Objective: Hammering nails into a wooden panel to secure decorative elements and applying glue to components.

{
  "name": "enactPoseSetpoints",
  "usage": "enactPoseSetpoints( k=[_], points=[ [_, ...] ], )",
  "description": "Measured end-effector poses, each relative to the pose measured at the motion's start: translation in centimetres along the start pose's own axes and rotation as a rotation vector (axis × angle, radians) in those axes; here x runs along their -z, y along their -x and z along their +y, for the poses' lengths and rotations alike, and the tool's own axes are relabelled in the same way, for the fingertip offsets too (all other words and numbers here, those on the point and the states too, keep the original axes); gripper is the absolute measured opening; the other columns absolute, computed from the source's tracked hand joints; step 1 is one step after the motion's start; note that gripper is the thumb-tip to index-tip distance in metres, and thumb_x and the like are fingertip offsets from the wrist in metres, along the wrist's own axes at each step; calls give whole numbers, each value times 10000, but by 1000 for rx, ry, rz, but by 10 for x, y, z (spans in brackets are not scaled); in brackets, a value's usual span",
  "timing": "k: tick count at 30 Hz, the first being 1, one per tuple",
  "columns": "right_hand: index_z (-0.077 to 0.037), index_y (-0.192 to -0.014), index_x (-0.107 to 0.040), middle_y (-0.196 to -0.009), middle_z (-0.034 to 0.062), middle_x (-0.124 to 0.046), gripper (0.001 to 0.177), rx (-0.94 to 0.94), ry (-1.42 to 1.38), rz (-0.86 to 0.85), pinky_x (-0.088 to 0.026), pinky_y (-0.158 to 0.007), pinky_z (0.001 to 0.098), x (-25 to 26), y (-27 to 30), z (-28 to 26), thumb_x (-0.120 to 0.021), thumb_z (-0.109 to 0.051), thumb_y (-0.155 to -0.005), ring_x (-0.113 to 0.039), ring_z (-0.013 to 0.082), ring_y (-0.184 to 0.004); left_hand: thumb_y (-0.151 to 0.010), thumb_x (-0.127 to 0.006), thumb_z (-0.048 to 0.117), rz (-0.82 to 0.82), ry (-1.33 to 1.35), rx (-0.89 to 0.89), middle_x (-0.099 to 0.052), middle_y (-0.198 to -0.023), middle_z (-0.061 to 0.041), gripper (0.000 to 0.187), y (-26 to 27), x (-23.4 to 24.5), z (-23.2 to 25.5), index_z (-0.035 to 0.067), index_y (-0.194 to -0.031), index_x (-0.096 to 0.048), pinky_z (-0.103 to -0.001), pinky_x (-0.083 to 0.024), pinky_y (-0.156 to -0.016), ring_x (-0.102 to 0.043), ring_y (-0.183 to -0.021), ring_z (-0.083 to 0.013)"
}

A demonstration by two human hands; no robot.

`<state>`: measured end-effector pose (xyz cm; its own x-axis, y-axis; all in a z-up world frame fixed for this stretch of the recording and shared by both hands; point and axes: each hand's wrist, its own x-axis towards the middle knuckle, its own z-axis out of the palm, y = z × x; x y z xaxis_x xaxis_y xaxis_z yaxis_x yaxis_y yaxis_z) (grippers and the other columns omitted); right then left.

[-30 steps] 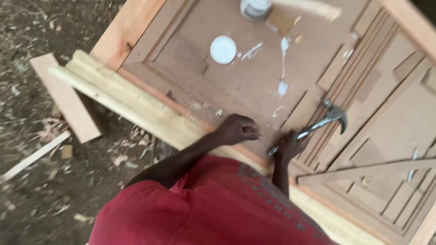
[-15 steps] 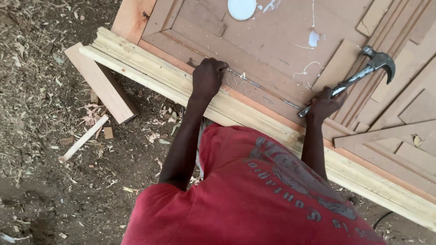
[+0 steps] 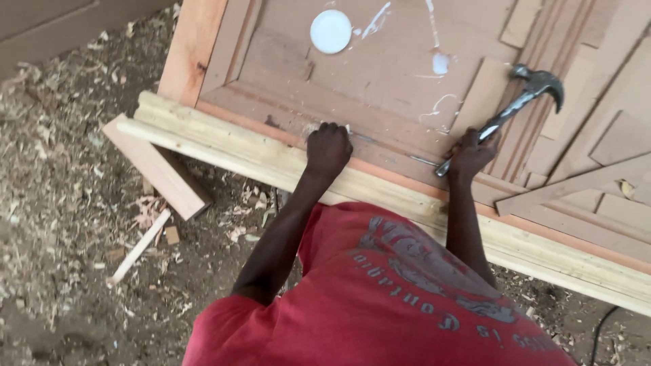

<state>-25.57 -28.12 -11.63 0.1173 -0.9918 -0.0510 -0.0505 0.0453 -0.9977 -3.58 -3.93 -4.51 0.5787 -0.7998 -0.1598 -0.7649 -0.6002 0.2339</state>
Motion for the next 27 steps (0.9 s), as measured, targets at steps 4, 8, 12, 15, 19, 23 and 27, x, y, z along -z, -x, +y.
enactPoseSetpoints(
  k=[4, 8, 12, 15, 19, 23, 27],
  points=[
    [5, -1551, -379, -652, 97, -602, 570, 24, -16, 11, -507, -330, 312, 1, 0, -4, -581, -26, -1018, -585, 160, -427, -894, -696, 244, -38, 26, -44, -684, -860, -125, 186, -11, 20, 10, 70, -951, -732, -468, -598, -746, -715, -896, -327],
    [-8, -1511, -403, -616, 94, -576, 520, 17, 19, 35, -491, -313, 300, -5, 6, -27, -545, -35, -1012, -558, 167, -398, -972, -575, 111, -20, 550, -74, -687, -894, -168, 208, -41, 73, 34, 56, -1151, -664, -489, -592, -768, -722, -899, -357],
    [12, -1352, -524, -621, 138, -587, 427, 75, 70, 40, -462, -320, 341, -4, 10, -32, -603, -160, -969, -579, 218, -401, -897, -675, 76, 65, 959, -107, -748, -987, -155, 223, -128, 75, 58, 118, -1088, -782, -394, -592, -835, -731, -953, -286],
    [33, -1425, -510, -883, 278, -597, 591, 76, 283, 86, -444, -524, 515, -7, 20, -43, -628, -276, -935, -624, 345, -645, -803, -740, 67, 44, 1148, -177, -747, -1003, -144, 332, -225, 60, 72, 79, -1133, -781, -389, -583, -872, -699, -952, -212],
    [1, -1453, -509, -951, 339, -620, 600, 21, 355, 162, -470, -636, 592, -11, 8, -54, -633, -269, -931, -640, 432, -720, -929, -612, -120, 214, 1369, -275, -733, -924, -250, 244, -400, 21, 87, -120, -1158, -696, -417, -610, -756, -719, -757, -264],
    [-99, -1199, -574, -639, 58, -511, 377, -209, 274, 179, -452, -418, 380, -26, 9, -87, -623, -247, -856, -517, 182, -454, -869, -656, 133, 860, 981, -255, -805, -1000, -26, 226, -578, 2, 78, 172, -1004, -832, -304, -574, -859, -750, -898, -179],
    [-64, -1152, -591, -584, 83, -434, 432, -281, 106, 215, -354, -259, 367, -33, 6, -95, -697, -327, -826, -417, 179, -343, -799, -694, -36, 1054, 1081, -3, -816, -953, -47, 359, -657, 3, 64, 140, -1104, -768, -332, -607, -811, -771, -887, -200]
  ],
)
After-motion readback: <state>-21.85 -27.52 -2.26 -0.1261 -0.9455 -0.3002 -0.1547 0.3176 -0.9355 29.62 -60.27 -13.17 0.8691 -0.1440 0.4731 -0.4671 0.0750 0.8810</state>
